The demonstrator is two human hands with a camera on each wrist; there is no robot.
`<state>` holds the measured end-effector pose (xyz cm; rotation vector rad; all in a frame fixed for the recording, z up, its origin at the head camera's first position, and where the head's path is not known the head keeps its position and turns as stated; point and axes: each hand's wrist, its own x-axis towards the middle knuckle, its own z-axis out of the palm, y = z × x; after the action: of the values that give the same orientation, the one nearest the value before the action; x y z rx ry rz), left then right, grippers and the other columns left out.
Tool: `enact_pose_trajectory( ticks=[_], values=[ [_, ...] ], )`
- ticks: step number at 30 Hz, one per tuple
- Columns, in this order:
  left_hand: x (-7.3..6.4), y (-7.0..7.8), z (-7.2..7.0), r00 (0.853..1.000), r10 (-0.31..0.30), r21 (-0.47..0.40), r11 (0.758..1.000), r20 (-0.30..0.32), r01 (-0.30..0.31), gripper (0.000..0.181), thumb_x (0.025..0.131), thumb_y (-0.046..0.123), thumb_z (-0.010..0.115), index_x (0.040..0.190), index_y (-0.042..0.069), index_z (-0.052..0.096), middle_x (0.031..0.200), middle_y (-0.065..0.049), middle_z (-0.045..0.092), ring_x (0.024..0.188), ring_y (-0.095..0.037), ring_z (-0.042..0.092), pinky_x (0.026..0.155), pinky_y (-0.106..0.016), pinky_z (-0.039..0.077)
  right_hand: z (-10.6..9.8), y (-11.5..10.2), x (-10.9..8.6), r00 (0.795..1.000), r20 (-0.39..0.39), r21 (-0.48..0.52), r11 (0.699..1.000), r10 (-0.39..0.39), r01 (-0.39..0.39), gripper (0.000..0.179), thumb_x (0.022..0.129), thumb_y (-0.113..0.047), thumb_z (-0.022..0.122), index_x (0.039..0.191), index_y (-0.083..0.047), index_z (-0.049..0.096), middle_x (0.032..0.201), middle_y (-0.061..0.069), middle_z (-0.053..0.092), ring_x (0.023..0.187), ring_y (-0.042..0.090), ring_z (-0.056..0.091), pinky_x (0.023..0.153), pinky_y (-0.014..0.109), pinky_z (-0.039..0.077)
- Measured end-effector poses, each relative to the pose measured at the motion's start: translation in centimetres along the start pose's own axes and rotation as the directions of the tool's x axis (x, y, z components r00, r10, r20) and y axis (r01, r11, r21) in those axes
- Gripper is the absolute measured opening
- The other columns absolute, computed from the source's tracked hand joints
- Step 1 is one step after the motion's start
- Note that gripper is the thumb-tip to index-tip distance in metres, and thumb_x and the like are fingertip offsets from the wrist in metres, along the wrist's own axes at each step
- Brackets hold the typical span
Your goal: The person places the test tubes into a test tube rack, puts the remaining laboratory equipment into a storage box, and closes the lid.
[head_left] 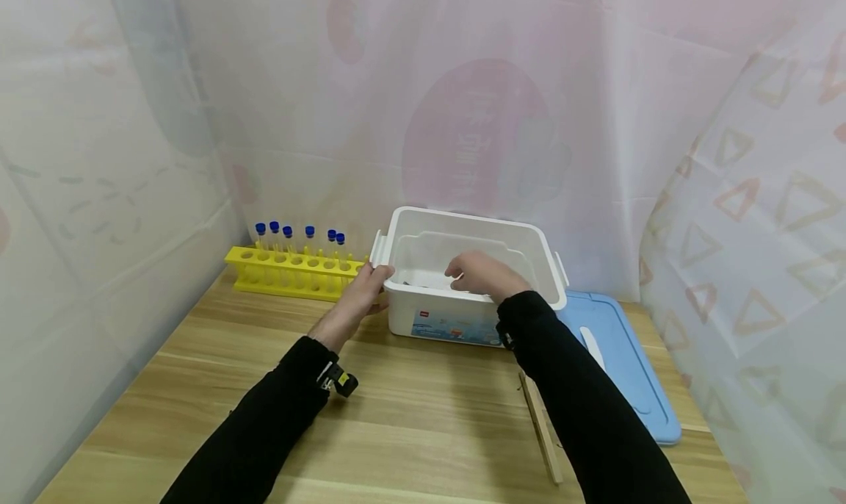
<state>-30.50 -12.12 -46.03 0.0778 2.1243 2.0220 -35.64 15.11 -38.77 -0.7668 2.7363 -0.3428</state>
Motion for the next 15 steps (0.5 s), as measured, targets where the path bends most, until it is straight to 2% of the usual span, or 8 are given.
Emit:
enact_pose_trajectory(
  ticks=[7,15],
  values=[
    [0.0,-0.1,-0.1,1.0,-0.009,-0.001,1.0,0.001,0.009,0.087,0.117,0.054,0.047,0.189,0.017,0.014,0.193,-0.023,0.028,0.177,-0.051,0.037,0.139,-0.079,0.039,-0.6,-0.4,-0.8,0.998,-0.037,0.039,0.998,0.055,-0.054,0.047,0.121,-0.02,0.067,0.165,-0.004,0.065,0.169,0.019,0.068,0.154,0.039,0.067,0.126,0.053,0.06],
    [0.0,-0.2,-0.1,1.0,-0.004,-0.007,1.0,-0.008,0.004,0.086,0.118,0.052,0.046,0.19,0.017,0.012,0.194,-0.023,0.026,0.178,-0.05,0.034,0.139,-0.079,0.039,-1.4,-0.7,-2.2,0.991,-0.112,0.026,0.998,0.068,-0.065,0.046,0.121,-0.023,0.067,0.164,-0.007,0.067,0.17,0.018,0.067,0.157,0.042,0.065,0.13,0.056,0.056]
  ],
)
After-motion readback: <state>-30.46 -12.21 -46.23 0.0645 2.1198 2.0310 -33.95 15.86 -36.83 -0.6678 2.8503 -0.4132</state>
